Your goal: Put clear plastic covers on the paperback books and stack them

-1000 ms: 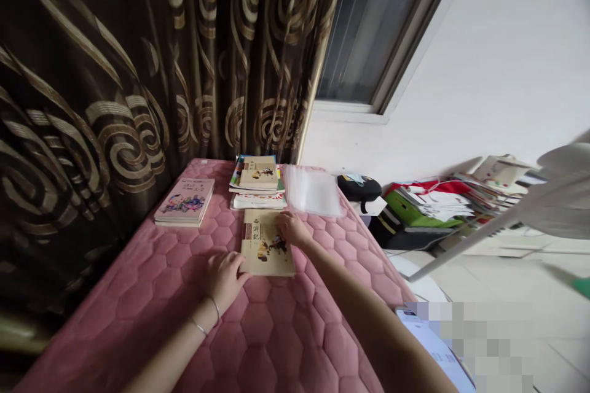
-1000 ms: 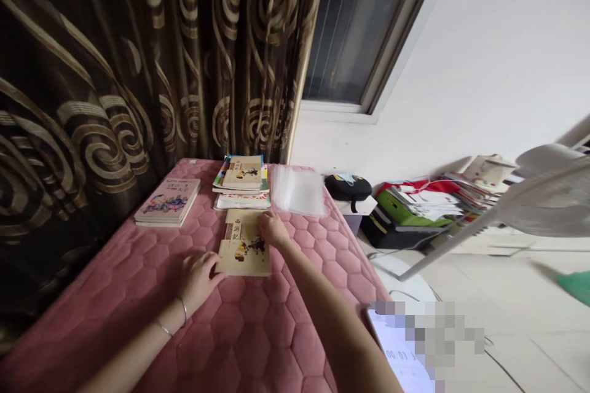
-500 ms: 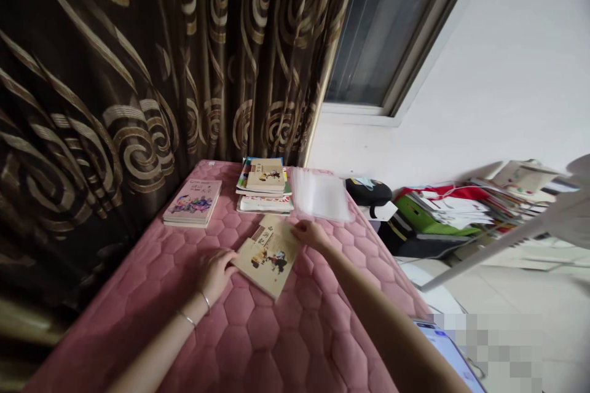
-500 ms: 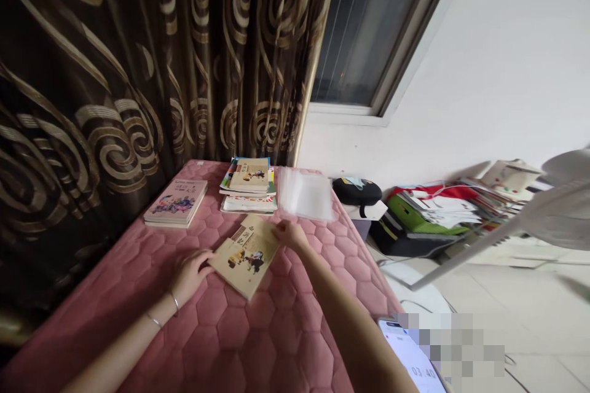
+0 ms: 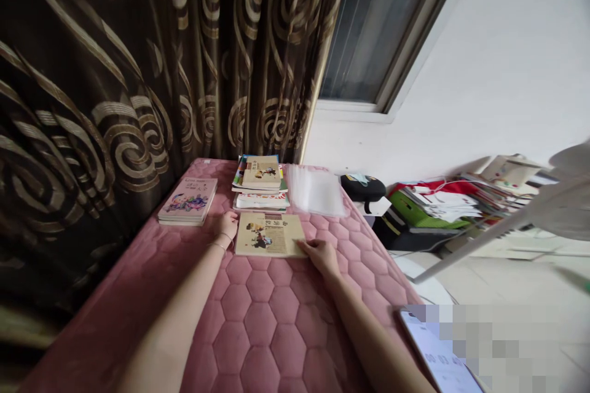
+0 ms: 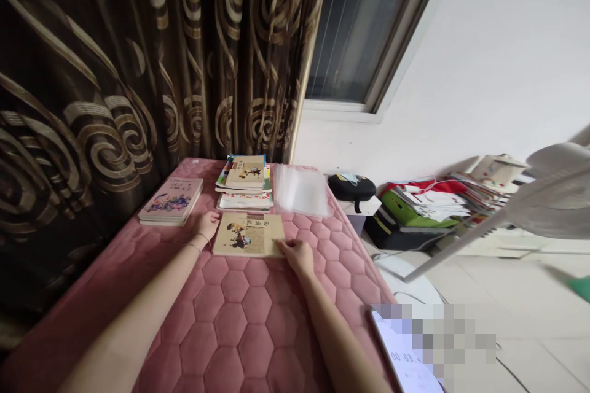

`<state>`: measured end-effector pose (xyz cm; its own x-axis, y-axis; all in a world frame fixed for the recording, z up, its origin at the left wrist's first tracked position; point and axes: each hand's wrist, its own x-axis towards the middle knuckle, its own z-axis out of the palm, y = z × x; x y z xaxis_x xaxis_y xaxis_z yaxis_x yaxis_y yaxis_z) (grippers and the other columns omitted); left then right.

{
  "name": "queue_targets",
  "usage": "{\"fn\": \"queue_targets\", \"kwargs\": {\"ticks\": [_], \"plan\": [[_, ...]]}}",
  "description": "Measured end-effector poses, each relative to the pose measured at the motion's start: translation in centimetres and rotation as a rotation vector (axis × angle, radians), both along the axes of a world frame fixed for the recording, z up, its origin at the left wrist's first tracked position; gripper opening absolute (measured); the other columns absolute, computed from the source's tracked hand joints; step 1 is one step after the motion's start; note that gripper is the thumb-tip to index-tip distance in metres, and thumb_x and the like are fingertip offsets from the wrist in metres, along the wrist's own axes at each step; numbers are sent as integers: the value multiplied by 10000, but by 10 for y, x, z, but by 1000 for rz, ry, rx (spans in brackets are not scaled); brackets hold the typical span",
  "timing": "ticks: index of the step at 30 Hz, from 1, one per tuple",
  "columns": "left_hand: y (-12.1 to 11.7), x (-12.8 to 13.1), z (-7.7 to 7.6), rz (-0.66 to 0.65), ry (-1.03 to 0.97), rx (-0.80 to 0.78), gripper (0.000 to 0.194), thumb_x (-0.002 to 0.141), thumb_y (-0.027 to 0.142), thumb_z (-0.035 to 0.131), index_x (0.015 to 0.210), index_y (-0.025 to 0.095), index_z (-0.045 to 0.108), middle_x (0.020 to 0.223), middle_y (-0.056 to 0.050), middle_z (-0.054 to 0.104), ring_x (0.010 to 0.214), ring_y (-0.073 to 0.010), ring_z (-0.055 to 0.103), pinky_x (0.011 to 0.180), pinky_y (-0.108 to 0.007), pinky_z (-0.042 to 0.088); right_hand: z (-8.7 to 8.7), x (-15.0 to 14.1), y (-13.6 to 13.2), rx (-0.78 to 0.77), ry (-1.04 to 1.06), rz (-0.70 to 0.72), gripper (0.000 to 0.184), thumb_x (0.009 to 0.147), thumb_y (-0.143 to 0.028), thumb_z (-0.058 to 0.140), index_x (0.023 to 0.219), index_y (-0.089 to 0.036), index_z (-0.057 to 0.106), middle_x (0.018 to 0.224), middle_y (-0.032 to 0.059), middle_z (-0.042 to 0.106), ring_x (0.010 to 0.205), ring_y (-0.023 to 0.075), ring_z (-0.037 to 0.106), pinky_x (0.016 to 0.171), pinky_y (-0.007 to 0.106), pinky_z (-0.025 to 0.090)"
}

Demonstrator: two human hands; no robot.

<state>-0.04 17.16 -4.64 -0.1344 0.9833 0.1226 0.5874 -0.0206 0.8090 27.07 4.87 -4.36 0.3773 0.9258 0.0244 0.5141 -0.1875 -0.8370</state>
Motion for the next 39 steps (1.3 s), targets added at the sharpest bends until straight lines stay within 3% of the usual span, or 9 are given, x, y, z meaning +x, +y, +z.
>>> {"fn": "queue_targets", "kwargs": {"ticks": [4,11,17,23,25,30,34,39], "plan": [[-21,-7,-9,-43,-110,3,148,763,119,590,901,137,640,887,-96,718,841,-185,677,788,-326,528,-2,1,0,-12,-19,-5,309,716,-440,632,764,-160,754,673,67,721,632,209,651,504,252,406],[-71,-16,-21,-199,-212,52,284,658,173,700,934,157,631,1003,-96,709,971,-206,659,860,-341,526,-8,2,1,14,-77,16,334,757,-455,586,791,-168,754,711,65,730,663,207,662,517,247,407],[-73,-20,-13,-280,-151,82,147,674,232,671,810,177,676,841,-48,723,843,-193,666,813,-333,531,-1,9,-1,12,-136,111,351,771,-471,559,778,-174,747,718,53,726,678,201,650,534,239,403],[-69,-22,-5,-309,-30,114,95,676,184,669,754,198,721,844,-38,718,876,-189,641,888,-340,490,2,15,2,-12,-139,142,337,763,-440,575,605,-171,704,588,28,674,611,178,621,528,229,392],[-71,-21,-3,-290,3,116,100,676,172,674,755,204,726,885,-43,707,919,-201,629,921,-362,473,1,15,4,-14,-134,135,304,760,-425,585,657,-169,714,620,28,684,620,175,622,541,231,403],[-92,-2,5,-257,256,254,194,759,116,576,765,225,737,1157,-59,605,1049,-219,562,969,-381,419,1,0,-4,57,-229,12,268,770,-326,589,961,-184,712,943,80,687,842,203,610,717,283,453],[-111,27,10,-356,449,358,166,807,189,580,789,257,731,1044,-39,635,1029,-221,531,934,-407,386,6,-32,-22,94,-456,22,203,821,-361,559,924,-307,726,1204,53,573,1094,281,469,835,385,394],[-118,56,15,-368,493,338,63,765,228,667,779,263,718,963,-28,660,987,-234,514,928,-446,316,7,-63,-30,150,-528,115,214,843,-446,559,936,-328,711,1185,36,584,1108,284,422,858,419,333]]}}
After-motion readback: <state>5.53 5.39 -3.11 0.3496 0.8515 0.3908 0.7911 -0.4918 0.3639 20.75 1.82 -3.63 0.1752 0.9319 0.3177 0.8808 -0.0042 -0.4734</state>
